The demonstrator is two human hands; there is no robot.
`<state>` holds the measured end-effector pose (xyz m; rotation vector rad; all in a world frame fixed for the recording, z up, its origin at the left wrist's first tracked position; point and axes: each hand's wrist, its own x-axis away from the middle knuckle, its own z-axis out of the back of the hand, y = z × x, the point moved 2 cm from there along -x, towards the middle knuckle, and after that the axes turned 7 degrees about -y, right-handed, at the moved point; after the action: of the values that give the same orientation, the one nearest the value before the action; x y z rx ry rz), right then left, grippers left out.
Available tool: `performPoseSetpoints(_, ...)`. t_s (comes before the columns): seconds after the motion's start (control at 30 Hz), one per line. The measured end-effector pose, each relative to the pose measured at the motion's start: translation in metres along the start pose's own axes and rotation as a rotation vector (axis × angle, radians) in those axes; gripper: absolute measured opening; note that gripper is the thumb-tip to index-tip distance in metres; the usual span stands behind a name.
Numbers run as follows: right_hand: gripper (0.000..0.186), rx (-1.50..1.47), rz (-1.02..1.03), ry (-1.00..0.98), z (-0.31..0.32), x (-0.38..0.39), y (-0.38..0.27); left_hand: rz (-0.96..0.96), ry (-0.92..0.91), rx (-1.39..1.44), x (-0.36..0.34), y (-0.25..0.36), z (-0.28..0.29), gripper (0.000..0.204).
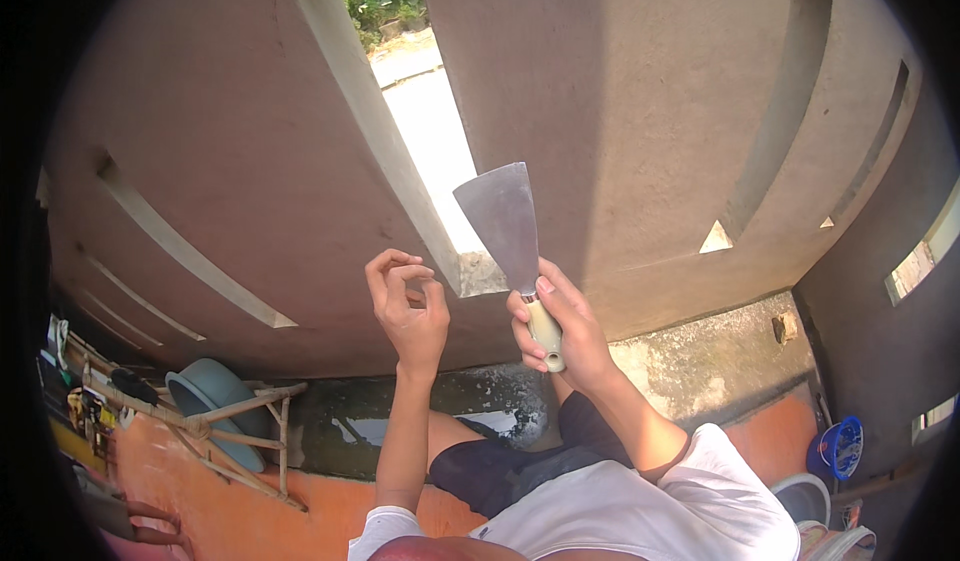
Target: The person uses a trowel to apply and smooth plaster on a ceiling surface. They repeatedly spread the material and level the surface, occasionally wiping the trowel blade with their hand.
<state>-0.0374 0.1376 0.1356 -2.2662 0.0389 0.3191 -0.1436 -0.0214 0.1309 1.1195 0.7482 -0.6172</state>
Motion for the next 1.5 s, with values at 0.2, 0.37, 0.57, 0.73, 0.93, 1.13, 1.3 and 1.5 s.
performPoseSetpoints(0.2,0.048,-0.013,0.027,-0.029,-0.018,-0.008,-0.003,-0.353,0.151,-0.113,-0.048,-0.001,0.011,0.036)
performPoseSetpoints(0.37,0.053,0.044,0.120,-0.011,-0.040,-0.023,-0.003,-0.545,-0.142,-0.240,-0.046,-0.031,0.007,0.050)
performPoseSetpoints(0.57,0.059,0.129,0.237,0.027,-0.038,-0.055,-0.020,-0.666,-0.149,-0.416,-0.093,0.020,-0.024,0.059)
performPoseSetpoints(0.73,0.061,0.193,0.275,-0.054,-0.046,-0.082,-0.022,-0.705,-0.229,-0.502,-0.122,0.038,-0.024,0.059)
performPoseSetpoints(0.93,0.059,0.263,0.398,-0.047,-0.058,-0.106,-0.041,-0.830,-0.168,-0.518,-0.163,0.052,-0.034,0.050)
performPoseSetpoints(1.13,0.061,0.219,0.303,0.040,-0.074,-0.118,-0.058,-0.717,-0.264,-0.482,-0.183,0.060,-0.031,0.053)
performPoseSetpoints(1.3,0.063,0.200,0.271,0.036,-0.105,-0.142,-0.088,-0.659,-0.251,-0.431,-0.237,0.086,-0.015,0.040)
performPoseSetpoints(1.5,0.063,0.124,0.166,0.112,-0.144,-0.148,-0.142,-0.581,-0.309,-0.434,-0.285,0.130,0.001,0.039)
